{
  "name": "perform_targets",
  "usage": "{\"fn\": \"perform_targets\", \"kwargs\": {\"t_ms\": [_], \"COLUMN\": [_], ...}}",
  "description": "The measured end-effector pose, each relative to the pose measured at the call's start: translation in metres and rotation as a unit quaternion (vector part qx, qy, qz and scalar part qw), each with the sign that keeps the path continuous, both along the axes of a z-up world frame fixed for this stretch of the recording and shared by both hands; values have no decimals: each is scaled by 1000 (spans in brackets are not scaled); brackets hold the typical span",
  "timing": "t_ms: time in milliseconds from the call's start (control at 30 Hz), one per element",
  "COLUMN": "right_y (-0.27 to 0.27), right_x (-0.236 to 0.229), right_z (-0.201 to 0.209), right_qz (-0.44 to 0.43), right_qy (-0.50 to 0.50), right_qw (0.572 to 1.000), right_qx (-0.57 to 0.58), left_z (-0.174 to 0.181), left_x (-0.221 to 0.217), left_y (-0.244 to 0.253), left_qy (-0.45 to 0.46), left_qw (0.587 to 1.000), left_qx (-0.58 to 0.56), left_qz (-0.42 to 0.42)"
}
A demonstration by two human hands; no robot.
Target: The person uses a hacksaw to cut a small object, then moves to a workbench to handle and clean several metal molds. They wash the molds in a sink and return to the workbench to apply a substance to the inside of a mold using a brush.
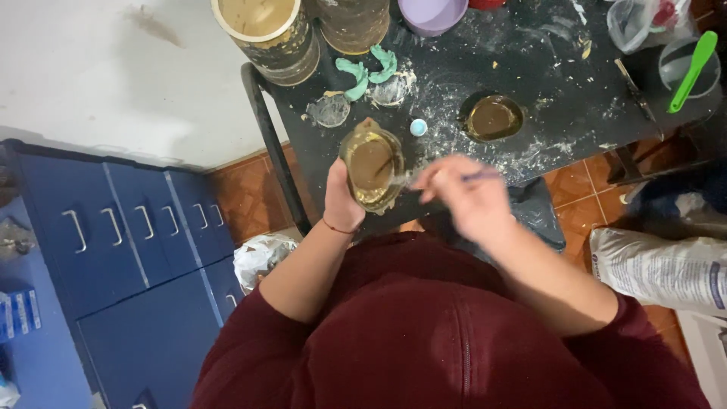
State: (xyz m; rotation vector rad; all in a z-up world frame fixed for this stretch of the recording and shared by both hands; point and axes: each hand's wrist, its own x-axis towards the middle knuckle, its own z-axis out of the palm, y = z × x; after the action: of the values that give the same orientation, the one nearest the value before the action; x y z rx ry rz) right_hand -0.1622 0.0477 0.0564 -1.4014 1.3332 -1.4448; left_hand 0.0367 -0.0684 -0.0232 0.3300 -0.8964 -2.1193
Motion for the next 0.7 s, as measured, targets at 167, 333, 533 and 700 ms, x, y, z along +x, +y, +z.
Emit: {"fn": "perform_targets", "kwargs": {"t_ms": [167, 333, 533, 700], "right_y": [-29, -44, -45, -27], "right_x": [-35, -30, -25, -28], "right_z": [-44, -68, -48, -3], "right_qz": [-148, -155, -137, -134], "right_qy": [-61, 228, 277, 156], "right_qw": [987, 960, 949, 978], "right_qx": [34, 50, 52, 23], "left_z": [-9, 0, -5, 4], "left_x": [8, 7, 2, 4], "left_y": [-7, -9, -11, -13], "left_qy": [18, 56, 57, 63], "left_qw": [995, 977, 975, 978], "left_qx": [96, 206, 212, 192], "left_qz": [18, -4, -22, -52]}}
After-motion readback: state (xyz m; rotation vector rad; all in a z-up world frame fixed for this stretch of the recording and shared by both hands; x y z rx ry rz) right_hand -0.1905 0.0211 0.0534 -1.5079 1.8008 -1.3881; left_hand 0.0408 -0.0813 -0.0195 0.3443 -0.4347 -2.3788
